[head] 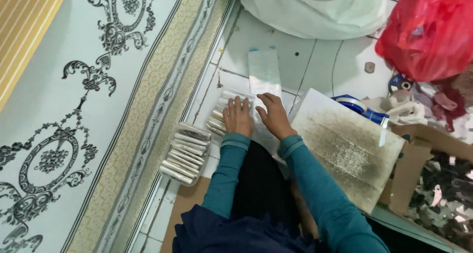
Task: The person puts metal electronic components into small plastic bags, seals the bags by hand, and places the packed bags onto stacks on the floor.
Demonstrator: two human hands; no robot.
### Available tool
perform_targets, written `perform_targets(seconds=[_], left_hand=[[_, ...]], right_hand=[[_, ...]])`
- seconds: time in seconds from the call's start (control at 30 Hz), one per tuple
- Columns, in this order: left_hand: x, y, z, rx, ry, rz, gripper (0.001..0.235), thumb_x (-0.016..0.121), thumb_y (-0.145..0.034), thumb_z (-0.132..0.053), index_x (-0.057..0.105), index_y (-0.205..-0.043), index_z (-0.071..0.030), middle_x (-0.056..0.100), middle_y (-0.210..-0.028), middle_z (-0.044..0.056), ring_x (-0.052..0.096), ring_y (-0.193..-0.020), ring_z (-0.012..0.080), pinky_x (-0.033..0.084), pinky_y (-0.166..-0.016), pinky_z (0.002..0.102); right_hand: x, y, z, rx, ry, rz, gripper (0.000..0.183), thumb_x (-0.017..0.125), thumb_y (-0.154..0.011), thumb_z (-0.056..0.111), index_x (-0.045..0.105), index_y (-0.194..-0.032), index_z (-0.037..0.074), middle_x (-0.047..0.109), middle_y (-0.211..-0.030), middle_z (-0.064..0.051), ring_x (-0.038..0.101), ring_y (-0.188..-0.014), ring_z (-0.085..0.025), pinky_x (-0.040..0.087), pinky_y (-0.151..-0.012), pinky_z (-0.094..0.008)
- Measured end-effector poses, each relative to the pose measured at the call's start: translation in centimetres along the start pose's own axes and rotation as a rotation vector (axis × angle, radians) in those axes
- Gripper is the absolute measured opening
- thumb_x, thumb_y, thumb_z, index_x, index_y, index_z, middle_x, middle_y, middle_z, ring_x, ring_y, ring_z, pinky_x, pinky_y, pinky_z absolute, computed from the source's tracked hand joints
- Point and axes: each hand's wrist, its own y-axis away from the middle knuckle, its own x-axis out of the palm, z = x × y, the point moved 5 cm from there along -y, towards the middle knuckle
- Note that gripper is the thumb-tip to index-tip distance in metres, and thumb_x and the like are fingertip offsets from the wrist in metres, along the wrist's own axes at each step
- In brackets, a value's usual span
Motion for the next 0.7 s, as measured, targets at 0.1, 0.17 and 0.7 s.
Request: perform_targets(seconds=[0.1,0.17,0.7], left_hand=[[-2.9,-0.3,-6.0,0.096,0.003,-0.132,0.039,0.066,-0.096,-0.012,0.06,-0.135,-0.011,0.059,-0.136,0.02,0.051,-0.136,0.0396,0.036,-0.108,0.054],[-2.9,-0.1,-10.2,0.151,0.06,-0.127,0.035,0.065,-0.098,-0.013,0.062,-0.133,-0.012,0.061,-0.134,0.019,0.052,-0.134,0.0388,0.037,-0.107,0.055],[12.1,13.3,-48.1,0.754,0.212,0.741,0.061,0.079,-0.081,-0.012,0.059,-0.139,-0.014,0.046,-0.15,0.011,0.037,-0.15,0.0312,0.033,-0.126,0.043]], right_hand=[[-3.7,2.7,-3.2,0.014,-0.012,-0.109,0.04,0.063,-0.105,0.021,0.061,-0.143,0.008,0.058,-0.135,-0.024,0.051,-0.134,-0.042,0.046,-0.111,-0.051],[-6.7,5.5,-5.3,0.071,-0.01,-0.173,0.039,0.064,-0.104,0.022,0.063,-0.141,0.009,0.059,-0.134,-0.023,0.052,-0.133,-0.042,0.046,-0.11,-0.051],[-29.4,41.1,-28.0,0.61,-0.008,-0.483,0.031,0.07,-0.103,0.02,0.071,-0.133,0.014,0.071,-0.119,-0.016,0.066,-0.115,-0.038,0.053,-0.097,-0.05]])
